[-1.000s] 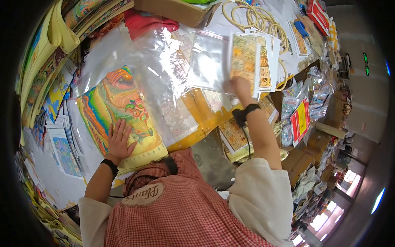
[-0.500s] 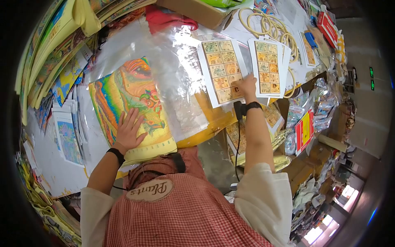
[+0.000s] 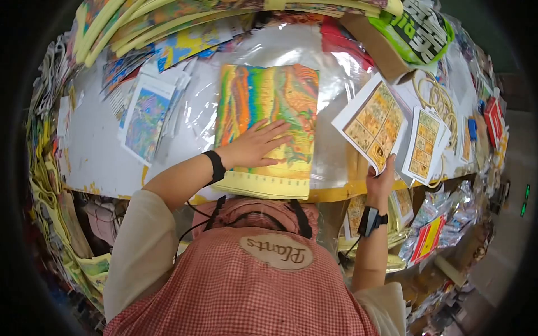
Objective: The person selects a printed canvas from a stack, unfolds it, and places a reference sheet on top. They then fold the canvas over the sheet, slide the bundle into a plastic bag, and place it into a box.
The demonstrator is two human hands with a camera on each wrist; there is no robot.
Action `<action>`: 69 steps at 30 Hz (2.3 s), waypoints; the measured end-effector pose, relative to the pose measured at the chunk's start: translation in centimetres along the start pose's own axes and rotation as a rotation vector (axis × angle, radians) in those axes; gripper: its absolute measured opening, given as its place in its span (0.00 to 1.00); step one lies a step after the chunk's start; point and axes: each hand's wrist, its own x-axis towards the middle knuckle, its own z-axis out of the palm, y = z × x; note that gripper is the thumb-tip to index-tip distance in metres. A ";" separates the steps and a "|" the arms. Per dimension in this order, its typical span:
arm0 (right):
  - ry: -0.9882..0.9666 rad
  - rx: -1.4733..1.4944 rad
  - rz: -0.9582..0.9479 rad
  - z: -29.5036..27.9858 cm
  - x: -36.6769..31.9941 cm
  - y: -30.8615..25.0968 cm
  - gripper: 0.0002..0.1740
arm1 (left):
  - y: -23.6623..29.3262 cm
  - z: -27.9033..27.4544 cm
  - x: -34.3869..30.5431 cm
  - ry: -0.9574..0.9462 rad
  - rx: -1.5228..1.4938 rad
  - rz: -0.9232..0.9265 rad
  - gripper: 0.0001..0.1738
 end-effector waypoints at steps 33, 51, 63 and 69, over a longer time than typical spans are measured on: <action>-0.151 0.334 0.432 7.8 -11.9 13.4 0.07 | -1.1 -3.9 -14.9 0.281 -0.635 -0.668 0.31; -0.380 -1.392 -0.224 14.2 -13.8 11.6 0.14 | -3.6 0.5 -13.0 0.483 -1.051 -0.828 0.15; -0.327 -1.561 -0.172 13.8 -13.1 10.1 0.13 | -1.5 0.7 -9.8 0.442 -1.058 -0.799 0.17; -0.270 -1.561 -0.118 13.9 -12.9 9.6 0.15 | -2.3 0.0 -10.8 0.404 -0.773 -1.017 0.21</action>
